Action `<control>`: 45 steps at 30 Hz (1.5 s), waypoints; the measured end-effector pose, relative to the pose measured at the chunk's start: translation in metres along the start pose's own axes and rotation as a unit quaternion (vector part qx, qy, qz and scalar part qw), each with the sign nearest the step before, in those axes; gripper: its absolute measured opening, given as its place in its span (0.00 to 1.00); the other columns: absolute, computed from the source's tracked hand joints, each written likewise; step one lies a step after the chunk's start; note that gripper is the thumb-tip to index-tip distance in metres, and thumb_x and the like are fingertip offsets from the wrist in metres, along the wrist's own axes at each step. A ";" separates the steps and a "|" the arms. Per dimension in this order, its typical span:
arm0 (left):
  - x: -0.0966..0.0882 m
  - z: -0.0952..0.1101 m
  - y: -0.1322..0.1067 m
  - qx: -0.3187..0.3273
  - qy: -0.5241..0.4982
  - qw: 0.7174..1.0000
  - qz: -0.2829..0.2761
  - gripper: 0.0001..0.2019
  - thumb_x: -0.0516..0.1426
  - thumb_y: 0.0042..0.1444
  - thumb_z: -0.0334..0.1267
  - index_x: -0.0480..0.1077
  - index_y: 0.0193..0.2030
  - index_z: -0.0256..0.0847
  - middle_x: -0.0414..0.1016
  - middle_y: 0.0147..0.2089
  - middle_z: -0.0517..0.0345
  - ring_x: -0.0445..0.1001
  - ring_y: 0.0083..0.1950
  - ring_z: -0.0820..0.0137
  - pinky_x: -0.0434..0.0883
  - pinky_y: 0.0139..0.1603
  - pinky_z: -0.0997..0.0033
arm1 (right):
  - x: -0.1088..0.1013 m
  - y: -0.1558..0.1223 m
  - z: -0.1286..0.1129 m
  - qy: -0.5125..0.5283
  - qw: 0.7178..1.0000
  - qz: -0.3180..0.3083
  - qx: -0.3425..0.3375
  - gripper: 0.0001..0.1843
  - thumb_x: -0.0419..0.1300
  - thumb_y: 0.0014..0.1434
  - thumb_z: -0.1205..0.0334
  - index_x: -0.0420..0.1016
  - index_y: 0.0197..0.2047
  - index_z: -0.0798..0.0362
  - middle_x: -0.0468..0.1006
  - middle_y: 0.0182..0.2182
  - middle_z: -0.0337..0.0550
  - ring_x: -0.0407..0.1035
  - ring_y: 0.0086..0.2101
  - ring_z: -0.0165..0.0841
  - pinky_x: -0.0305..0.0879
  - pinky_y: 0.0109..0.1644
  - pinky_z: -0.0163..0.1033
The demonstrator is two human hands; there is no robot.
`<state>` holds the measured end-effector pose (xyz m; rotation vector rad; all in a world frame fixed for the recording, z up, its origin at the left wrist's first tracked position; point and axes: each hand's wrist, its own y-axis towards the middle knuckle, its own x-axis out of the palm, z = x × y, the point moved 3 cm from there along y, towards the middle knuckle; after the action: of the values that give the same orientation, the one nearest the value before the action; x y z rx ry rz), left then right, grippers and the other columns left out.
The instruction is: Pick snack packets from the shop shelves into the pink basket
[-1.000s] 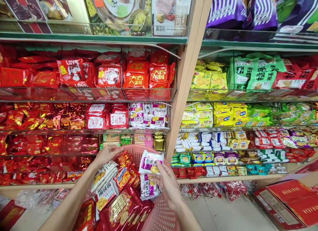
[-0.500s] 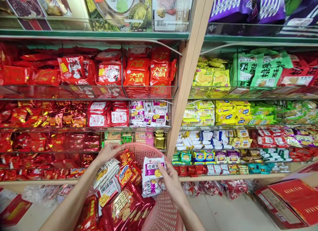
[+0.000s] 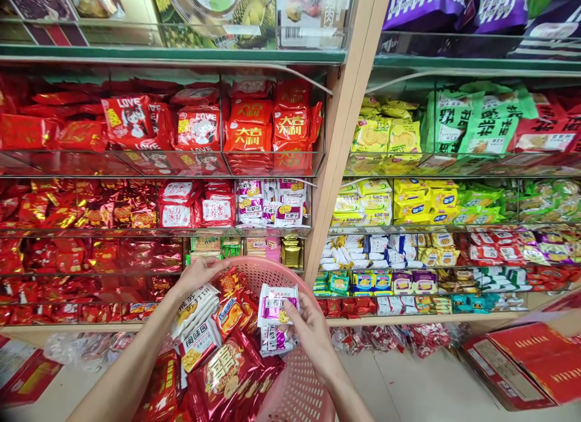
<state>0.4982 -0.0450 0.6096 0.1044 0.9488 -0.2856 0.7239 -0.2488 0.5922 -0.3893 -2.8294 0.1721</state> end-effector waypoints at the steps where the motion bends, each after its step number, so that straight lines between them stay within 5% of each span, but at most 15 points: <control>1: 0.000 0.001 0.000 0.000 0.001 1.000 -0.003 0.26 0.51 0.44 0.67 0.67 0.24 0.43 0.67 0.21 0.62 0.69 0.29 0.64 0.58 0.31 0.70 | 0.000 -0.001 -0.001 0.008 1.000 0.004 -0.001 0.22 0.63 0.50 0.46 0.69 0.45 0.47 0.77 0.41 0.40 0.70 0.27 0.30 0.64 0.29 0.36; 13: 0.004 0.009 0.000 0.012 0.002 1.000 0.001 0.23 0.53 0.45 0.63 0.69 0.24 0.43 0.69 0.21 0.62 0.68 0.29 0.65 0.57 0.30 0.70 | 0.003 -0.001 -0.016 0.105 0.993 0.044 -0.003 0.25 0.67 0.48 0.51 0.66 0.48 0.44 0.77 0.44 0.39 0.74 0.36 0.32 0.69 0.38 0.35; 26: 0.005 0.026 0.002 0.015 0.007 1.000 -0.009 0.25 0.52 0.44 0.66 0.71 0.26 0.44 0.71 0.23 0.59 0.69 0.30 0.63 0.58 0.31 0.69 | -0.007 0.000 -0.014 0.074 0.997 -0.008 -0.020 0.24 0.64 0.52 0.53 0.66 0.52 0.43 0.75 0.49 0.41 0.72 0.44 0.36 0.69 0.45 0.39; 35: 0.003 0.018 0.001 -0.003 -0.006 1.000 -0.006 0.24 0.54 0.44 0.64 0.72 0.26 0.44 0.72 0.23 0.61 0.70 0.32 0.63 0.58 0.32 0.69 | -0.015 -0.004 -0.013 0.019 1.000 0.005 0.022 0.26 0.67 0.47 0.49 0.70 0.49 0.46 0.77 0.43 0.40 0.73 0.32 0.32 0.66 0.32 0.34; 45: 0.002 0.010 0.006 -0.020 -0.007 1.000 -0.009 0.25 0.53 0.43 0.65 0.73 0.29 0.44 0.74 0.26 0.60 0.71 0.32 0.62 0.59 0.32 0.69 | -0.017 -0.007 -0.013 -0.026 1.000 -0.004 0.010 0.26 0.65 0.48 0.47 0.68 0.49 0.48 0.78 0.41 0.42 0.71 0.27 0.31 0.66 0.29 0.36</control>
<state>0.5087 -0.0416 0.6130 0.0572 0.9420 -0.2831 0.7423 -0.2589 0.6014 -0.3738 -2.8785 0.2105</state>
